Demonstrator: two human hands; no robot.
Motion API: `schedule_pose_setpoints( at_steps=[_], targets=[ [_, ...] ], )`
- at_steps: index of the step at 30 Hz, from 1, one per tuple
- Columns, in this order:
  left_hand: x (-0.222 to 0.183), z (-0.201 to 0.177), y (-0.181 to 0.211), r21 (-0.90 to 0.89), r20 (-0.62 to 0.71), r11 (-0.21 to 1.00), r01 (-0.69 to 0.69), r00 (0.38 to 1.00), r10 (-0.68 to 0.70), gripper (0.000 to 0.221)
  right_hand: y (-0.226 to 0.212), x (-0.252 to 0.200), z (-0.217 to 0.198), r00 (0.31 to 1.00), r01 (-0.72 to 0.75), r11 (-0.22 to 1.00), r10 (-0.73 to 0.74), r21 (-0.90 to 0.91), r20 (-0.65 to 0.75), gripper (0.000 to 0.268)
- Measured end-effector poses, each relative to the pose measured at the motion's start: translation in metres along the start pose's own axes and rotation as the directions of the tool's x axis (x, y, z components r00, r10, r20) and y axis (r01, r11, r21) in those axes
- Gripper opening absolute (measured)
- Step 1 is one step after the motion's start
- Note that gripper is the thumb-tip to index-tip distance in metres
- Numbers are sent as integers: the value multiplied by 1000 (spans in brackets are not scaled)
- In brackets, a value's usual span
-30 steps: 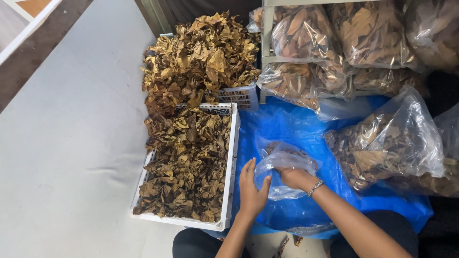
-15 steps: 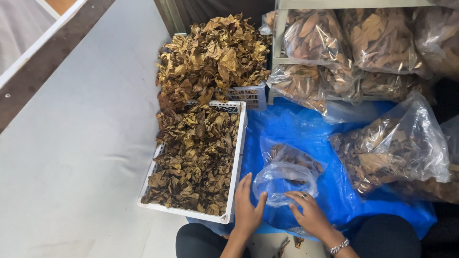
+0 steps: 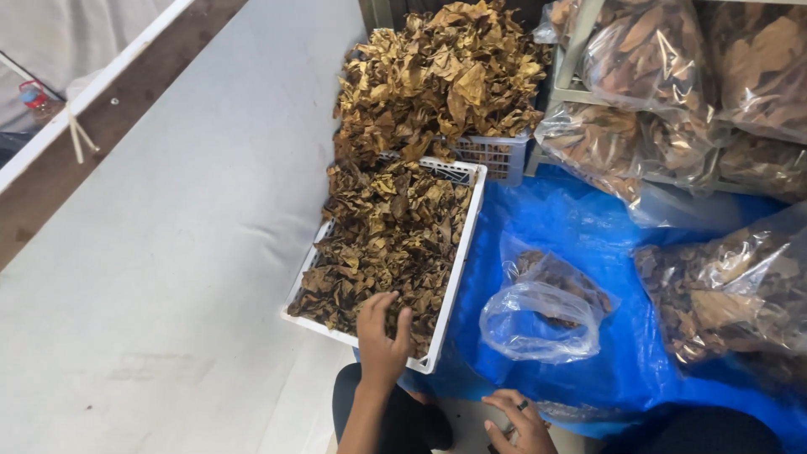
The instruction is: The person sorts through dried leaves in a white crate and places them into a clear plastic bag by hand.
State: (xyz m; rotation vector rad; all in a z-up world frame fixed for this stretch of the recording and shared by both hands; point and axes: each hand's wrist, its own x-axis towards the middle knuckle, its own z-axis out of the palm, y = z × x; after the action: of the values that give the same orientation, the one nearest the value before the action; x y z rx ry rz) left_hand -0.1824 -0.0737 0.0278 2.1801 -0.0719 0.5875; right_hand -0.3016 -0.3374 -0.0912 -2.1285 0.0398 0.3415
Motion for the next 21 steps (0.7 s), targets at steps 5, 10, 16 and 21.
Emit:
schedule_pose_setpoints(
  at_steps=[5, 10, 16, 21],
  targets=[
    [15, -19, -33, 190, -85, 976, 104, 992, -90, 42, -39, 31, -4, 919, 377, 926, -372, 16, -134, 41],
    [6, -4, -47, 277, -105, 956, 94, 992, -67, 41, -110, 57, -12, 875, 449, 894, -442, -13, -199, 50],
    [9, 0, -50, 406, 9, 911, 70, 997, -80, 46, -167, 110, -16, 828, 504, 815, -550, -286, -108, 78],
    [11, -1, -50, 413, 82, 910, 43, 993, -84, 43, -206, 157, -23, 904, 386, 805, -428, -450, 11, 101]
  ],
)
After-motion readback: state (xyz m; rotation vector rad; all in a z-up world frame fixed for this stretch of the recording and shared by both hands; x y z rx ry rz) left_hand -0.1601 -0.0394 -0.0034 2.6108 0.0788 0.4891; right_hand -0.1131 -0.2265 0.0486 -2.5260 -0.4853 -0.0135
